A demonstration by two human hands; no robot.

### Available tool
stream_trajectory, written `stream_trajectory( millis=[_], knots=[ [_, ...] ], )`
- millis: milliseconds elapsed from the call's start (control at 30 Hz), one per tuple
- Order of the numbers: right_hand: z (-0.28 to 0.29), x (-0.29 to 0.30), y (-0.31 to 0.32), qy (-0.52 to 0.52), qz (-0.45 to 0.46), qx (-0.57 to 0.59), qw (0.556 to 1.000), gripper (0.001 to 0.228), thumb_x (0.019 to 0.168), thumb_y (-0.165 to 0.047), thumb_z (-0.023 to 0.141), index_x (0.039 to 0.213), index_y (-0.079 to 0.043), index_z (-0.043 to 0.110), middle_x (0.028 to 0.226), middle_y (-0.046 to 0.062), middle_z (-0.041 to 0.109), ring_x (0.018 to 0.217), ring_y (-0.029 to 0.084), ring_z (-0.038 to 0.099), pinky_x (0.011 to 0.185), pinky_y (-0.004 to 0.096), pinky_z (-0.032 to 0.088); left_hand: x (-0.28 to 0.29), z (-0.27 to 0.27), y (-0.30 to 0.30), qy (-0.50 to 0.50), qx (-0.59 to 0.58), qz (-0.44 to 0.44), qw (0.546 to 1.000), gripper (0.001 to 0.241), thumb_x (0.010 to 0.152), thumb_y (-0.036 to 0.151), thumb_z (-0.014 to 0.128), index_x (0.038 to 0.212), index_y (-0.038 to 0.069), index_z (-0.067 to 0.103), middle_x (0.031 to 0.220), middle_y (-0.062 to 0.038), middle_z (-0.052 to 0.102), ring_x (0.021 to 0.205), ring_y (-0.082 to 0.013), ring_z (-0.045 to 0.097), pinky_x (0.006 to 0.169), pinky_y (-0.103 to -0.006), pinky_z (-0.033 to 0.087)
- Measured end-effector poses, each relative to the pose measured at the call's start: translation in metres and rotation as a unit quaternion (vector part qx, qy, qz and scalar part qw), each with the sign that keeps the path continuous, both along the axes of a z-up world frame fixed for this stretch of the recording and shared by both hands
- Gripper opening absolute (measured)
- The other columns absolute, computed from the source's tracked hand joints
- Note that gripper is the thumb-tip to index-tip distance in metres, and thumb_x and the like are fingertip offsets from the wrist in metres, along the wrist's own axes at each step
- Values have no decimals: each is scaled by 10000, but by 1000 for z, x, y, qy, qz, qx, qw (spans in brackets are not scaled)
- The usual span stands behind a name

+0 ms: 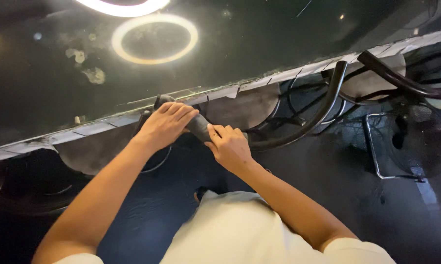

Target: The recorder wipes down a bar counter and then the metal railings of bar stools using a cleaning cloth.

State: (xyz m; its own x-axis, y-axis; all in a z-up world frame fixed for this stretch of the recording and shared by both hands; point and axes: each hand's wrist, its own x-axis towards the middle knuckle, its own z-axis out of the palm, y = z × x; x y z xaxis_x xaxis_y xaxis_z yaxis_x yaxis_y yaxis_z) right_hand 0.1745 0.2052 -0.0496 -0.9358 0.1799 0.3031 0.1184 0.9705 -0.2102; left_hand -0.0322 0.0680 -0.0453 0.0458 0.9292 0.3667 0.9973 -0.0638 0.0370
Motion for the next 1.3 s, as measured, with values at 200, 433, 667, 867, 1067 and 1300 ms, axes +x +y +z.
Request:
stream_trajectory(
  millis=[200, 433, 667, 867, 1067, 1300],
  knots=[
    [15, 43, 31, 3, 21, -42, 999, 481, 822, -234, 791, 1263, -66, 697, 1207, 51, 711, 942, 250, 651, 798, 417, 482, 57, 0, 27, 12, -17, 11, 1000, 682, 793, 359, 747, 1364, 27, 577, 1255, -90, 590, 1217, -268, 531, 1059, -416, 395],
    [24, 119, 132, -5, 96, -91, 991, 454, 825, -195, 799, 1253, -76, 705, 1263, 28, 698, 1113, 218, 665, 976, 420, 466, 157, 3, 88, 24, -48, 33, 998, 652, 824, 415, 706, 1320, 2, 610, 1175, -90, 594, 1090, -265, 547, 958, -395, 412],
    [24, 161, 252, 3, 87, -117, 989, 468, 767, -141, 784, 1230, -128, 717, 1338, 59, 669, 1380, 313, 514, 1159, 558, 336, 241, 6, 190, -64, -53, 131, 988, 589, 862, 392, 713, 1274, -20, 624, 1093, -96, 600, 1000, -260, 557, 868, -386, 443],
    [18, 146, 347, 9, 123, -166, 978, 394, 808, -66, 745, 1200, -99, 724, 1330, 86, 668, 1439, 362, 473, 1204, 616, 259, 283, -4, 291, -121, -35, 249, 960, 558, 849, 382, 713, 1212, -32, 627, 1093, -127, 611, 1007, -293, 580, 853, -402, 463],
    [23, 119, 391, 41, 108, -176, 978, 272, 864, -21, 691, 1125, -69, 751, 1246, 87, 715, 1415, 371, 518, 1234, 607, 273, 284, -8, 365, -158, -8, 326, 932, 458, 853, 368, 725, 1091, -15, 645, 1070, -151, 612, 997, -319, 589, 845, -425, 468],
    [36, 133, 349, 78, 47, -151, 984, 151, 943, 8, 654, 1068, -36, 726, 1235, 99, 726, 1380, 366, 555, 1204, 552, 328, 282, -8, 340, -181, 18, 297, 937, 396, 884, 340, 709, 1062, -10, 648, 1032, -147, 611, 981, -331, 593, 830, -441, 457]
  ],
)
